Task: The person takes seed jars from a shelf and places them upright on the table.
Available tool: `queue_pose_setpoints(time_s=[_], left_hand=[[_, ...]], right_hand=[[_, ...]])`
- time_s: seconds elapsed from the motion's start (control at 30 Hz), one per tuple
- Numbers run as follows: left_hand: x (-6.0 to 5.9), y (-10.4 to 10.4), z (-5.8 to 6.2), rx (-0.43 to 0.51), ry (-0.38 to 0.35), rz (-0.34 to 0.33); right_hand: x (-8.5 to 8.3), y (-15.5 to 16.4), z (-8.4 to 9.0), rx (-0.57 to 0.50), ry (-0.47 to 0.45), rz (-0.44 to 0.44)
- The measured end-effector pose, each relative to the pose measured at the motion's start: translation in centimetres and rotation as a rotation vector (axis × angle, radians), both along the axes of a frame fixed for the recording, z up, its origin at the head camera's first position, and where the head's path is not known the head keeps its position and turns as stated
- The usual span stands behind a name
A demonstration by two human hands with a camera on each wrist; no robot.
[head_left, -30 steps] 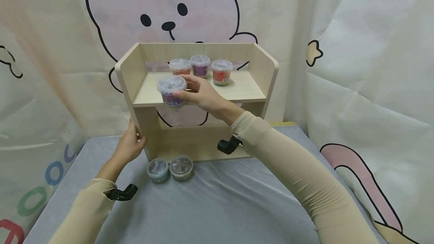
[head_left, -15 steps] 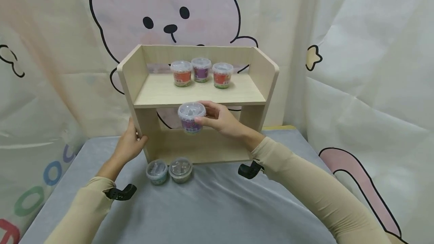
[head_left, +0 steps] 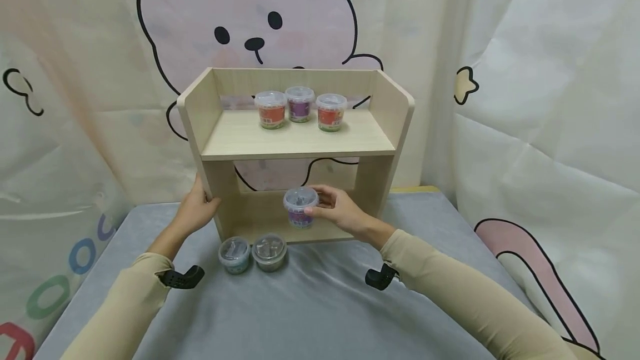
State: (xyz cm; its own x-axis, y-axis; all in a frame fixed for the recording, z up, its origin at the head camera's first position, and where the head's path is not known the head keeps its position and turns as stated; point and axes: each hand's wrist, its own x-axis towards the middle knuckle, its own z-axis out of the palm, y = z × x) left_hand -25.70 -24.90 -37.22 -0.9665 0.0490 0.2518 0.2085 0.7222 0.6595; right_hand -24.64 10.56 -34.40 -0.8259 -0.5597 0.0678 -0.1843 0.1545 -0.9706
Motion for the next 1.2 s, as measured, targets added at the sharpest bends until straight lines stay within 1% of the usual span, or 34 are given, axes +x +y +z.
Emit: queue_pose_setpoints(time_s=[0.23,0.4,0.5,0.6,0.7,0.9,1.03,1.2], left_hand=[[-0.2,-0.1,-0.2,0.027,-0.012,-0.012],[-0.1,0.0,-0.3,0.031,-0.019,-0.005],[-0.3,0.3,-0.4,0.041,-0.019,-0.016],[-0.5,0.5,-0.5,0.047,-0.010,-0.024],[-0.7,0.5,-0.5,0.042,-0.002,-0.024],[-0.7,0.1,-0.4,0.033,0.009,-0.030],[-0.6,0.0,-0.5,0.031,-0.001,-0.030],[-0.5,-0.1,-0.7,0.005,-0.018,-0.033]], right_hand=[[-0.6,0.4,-2.5,0.004,-0.052,0.008],[-1.2,0.7,-5.3,0.022,-0.082,0.061],[-1.5,1.1,-7.0,0.043,-0.100,0.069],[-1.6,1.5,-8.2,0.047,-0.124,0.074],[-1.8,1.7,-9.0,0.040,-0.135,0.092],[-2.3,1.6,-9.6,0.036,-0.150,0.118],[-2.5,1.4,-10.3,0.027,-0.171,0.122],[-2.7,1.4,-11.7,0.039,-0.190,0.128]])
